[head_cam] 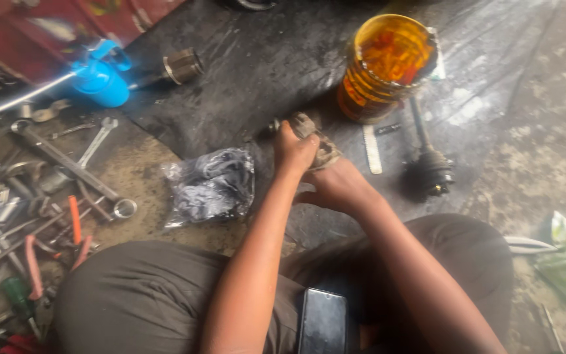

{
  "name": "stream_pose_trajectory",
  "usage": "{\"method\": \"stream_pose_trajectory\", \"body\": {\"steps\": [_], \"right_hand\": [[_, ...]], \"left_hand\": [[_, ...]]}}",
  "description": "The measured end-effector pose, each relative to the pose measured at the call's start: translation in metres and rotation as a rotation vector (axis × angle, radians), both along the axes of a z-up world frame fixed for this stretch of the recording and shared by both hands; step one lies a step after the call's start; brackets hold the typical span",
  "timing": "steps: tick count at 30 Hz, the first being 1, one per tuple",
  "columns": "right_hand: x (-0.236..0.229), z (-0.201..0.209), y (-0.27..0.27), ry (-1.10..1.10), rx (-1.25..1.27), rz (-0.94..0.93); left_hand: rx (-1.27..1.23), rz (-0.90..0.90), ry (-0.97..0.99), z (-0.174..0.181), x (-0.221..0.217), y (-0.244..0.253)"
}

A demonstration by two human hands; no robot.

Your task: The person applies grease from a yellow bucket onto a metal mechanical component by hand and with a small stick.

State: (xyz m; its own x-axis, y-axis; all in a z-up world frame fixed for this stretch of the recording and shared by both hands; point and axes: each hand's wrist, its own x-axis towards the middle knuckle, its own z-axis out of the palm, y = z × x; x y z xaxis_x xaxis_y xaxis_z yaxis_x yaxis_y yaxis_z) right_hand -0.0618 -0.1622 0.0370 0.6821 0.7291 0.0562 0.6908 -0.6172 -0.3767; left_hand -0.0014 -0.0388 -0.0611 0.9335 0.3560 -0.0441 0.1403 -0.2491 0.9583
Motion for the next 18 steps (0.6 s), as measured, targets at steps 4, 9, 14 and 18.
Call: {"method": "stream_pose_trajectory", "body": {"steps": [4,9,14,18], "right_hand": [[-0.007,0.011,-0.02,0.582,0.41,-0.078],[0.009,0.02,-0.032,1.275,1.636,-0.243],[0.023,0.02,-0.027,1.319,1.69,-0.474],[0.016,0.0,-0.015,1.119,1.699,-0.364]], "left_hand": [[0.061,0.109,0.02,0.01,0.013,0.034],[-0.513,-0.052,-0.23,0.057,0.007,0.063],[-0.351,-0.397,-0.38,0.09,-0.028,-0.015],[0.138,-0.155,-0.338,0.102,-0.049,-0.048]]}}
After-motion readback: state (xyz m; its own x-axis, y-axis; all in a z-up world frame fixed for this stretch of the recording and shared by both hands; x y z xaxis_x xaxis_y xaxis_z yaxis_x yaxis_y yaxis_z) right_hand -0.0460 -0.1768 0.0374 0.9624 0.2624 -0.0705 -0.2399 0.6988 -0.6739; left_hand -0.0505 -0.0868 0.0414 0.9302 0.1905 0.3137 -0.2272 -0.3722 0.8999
